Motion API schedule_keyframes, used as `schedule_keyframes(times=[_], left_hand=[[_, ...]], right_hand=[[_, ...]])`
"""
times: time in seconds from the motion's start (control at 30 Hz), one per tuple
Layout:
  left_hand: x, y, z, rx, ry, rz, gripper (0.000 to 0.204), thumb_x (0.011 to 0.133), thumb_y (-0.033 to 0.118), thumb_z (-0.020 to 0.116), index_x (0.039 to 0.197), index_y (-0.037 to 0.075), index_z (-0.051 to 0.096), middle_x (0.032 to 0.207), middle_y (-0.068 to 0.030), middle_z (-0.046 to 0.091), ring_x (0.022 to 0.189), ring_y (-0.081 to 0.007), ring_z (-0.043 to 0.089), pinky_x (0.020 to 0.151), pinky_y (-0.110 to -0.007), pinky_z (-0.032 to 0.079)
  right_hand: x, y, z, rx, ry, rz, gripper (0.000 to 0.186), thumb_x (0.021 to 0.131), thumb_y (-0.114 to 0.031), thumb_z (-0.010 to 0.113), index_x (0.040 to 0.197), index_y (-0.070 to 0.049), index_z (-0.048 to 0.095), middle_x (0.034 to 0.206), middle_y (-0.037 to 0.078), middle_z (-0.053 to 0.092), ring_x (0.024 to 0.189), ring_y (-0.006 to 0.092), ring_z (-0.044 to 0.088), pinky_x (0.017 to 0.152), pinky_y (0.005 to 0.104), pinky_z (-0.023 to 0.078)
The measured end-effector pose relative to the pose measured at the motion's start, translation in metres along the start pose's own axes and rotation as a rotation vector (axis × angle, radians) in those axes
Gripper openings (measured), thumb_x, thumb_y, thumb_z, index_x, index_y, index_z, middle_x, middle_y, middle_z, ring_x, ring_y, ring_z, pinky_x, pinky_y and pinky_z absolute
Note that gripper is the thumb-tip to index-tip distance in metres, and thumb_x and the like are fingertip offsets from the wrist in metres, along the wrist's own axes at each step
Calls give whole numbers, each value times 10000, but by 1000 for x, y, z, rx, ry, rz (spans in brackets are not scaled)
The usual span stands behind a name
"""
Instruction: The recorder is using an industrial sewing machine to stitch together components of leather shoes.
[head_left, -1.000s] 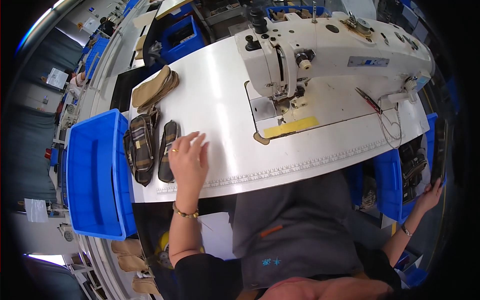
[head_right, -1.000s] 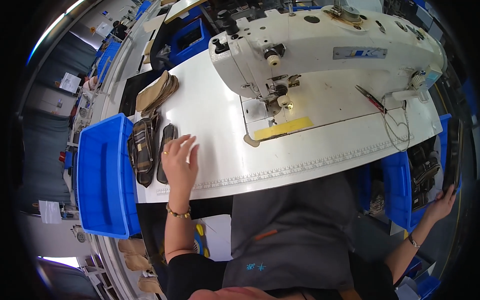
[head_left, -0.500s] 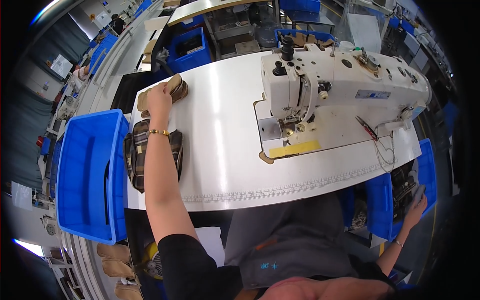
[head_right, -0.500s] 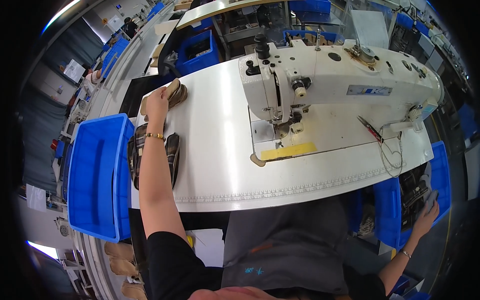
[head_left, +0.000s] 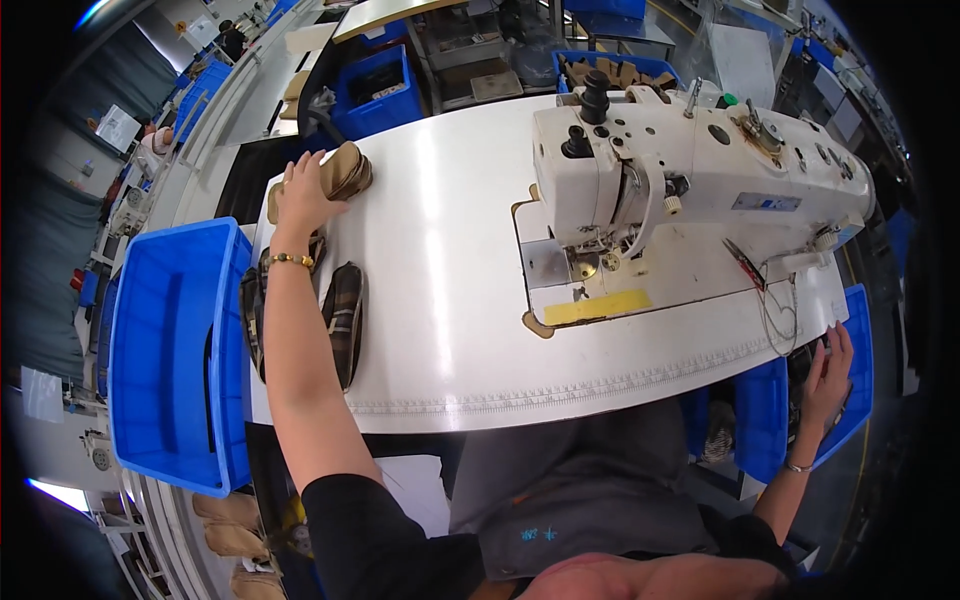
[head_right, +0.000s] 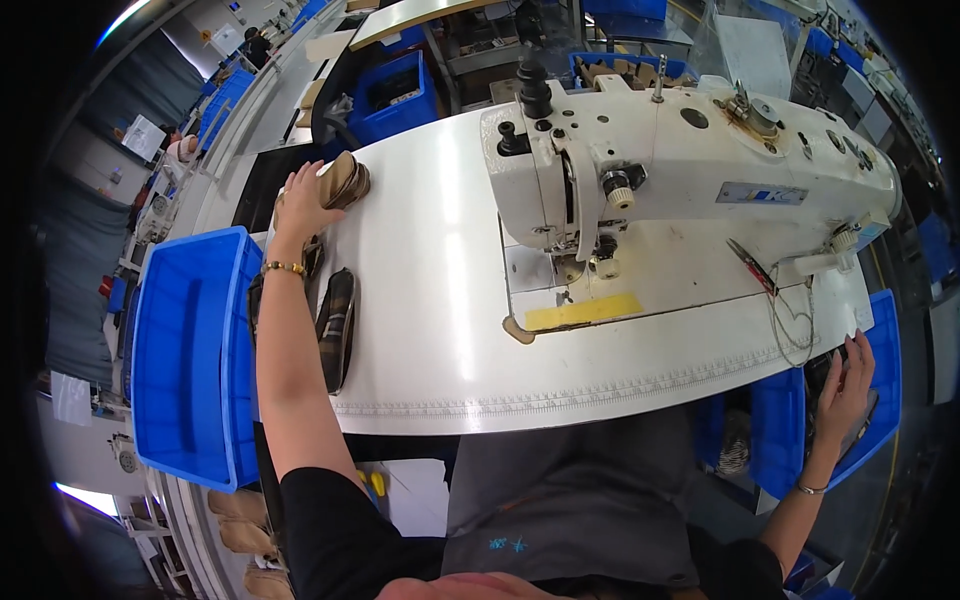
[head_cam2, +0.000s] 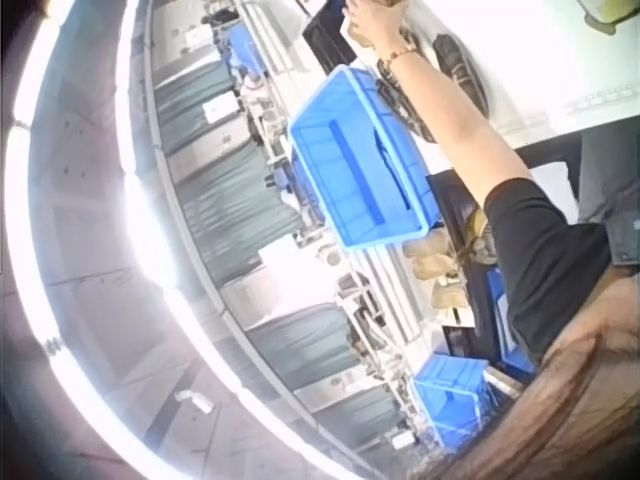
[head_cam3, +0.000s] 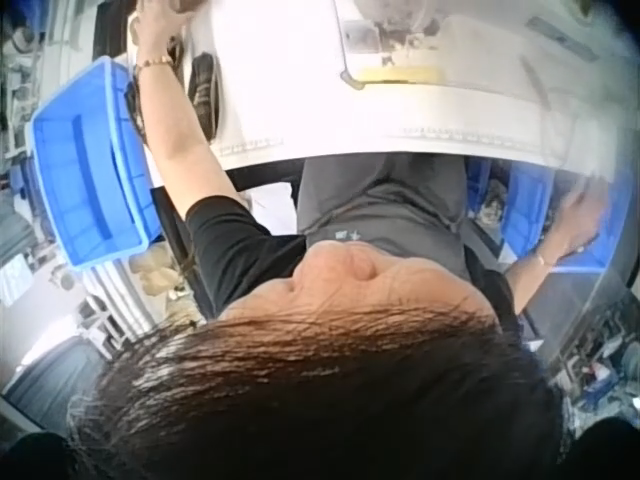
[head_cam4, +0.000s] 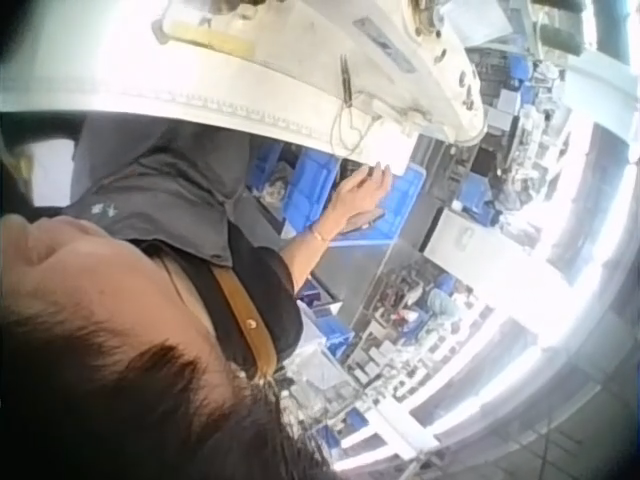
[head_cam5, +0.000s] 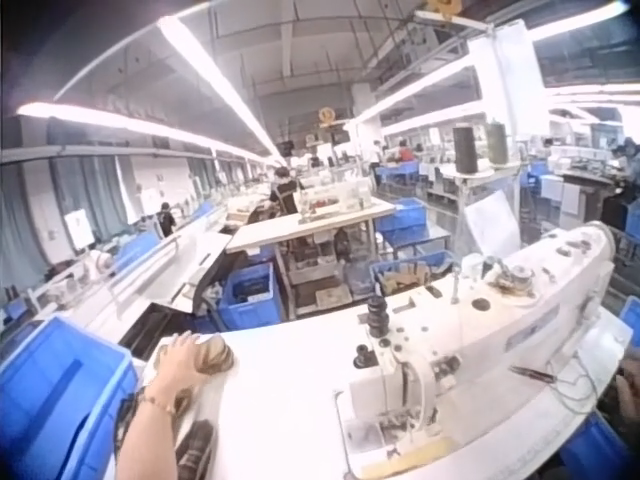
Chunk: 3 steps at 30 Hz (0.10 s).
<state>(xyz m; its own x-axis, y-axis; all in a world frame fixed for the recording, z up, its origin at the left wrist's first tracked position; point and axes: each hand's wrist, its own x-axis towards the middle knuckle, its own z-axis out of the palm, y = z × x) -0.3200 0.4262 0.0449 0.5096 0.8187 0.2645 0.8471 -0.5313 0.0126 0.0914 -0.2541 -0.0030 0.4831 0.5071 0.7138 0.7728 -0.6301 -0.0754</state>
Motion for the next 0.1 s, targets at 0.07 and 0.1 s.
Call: schedule_keyframes(times=[0.07, 0.1], left_hand=[[11, -16, -1, 89, -156, -36, 1310, 490, 284, 948, 1577, 252, 218, 1635, -96, 250, 1506, -413, 164, 1122, -716, 226], [11, -11, -6, 88, -150, -42, 1229, 514, 286, 944, 1552, 239, 289, 1622, -94, 284, 1487, -425, 216, 1109, -721, 242]], right_hand=[[3, -14, 13, 117, -38, -69, 256, 972, -39, 583, 1216, 9, 644, 1334, 169, 589, 935, 223, 644, 678, 288, 496], [-5, -19, 19, 161, -123, 24, 258, 973, -57, 591, 1218, -2, 649, 1342, 168, 588, 1054, 238, 640, 717, 273, 514]])
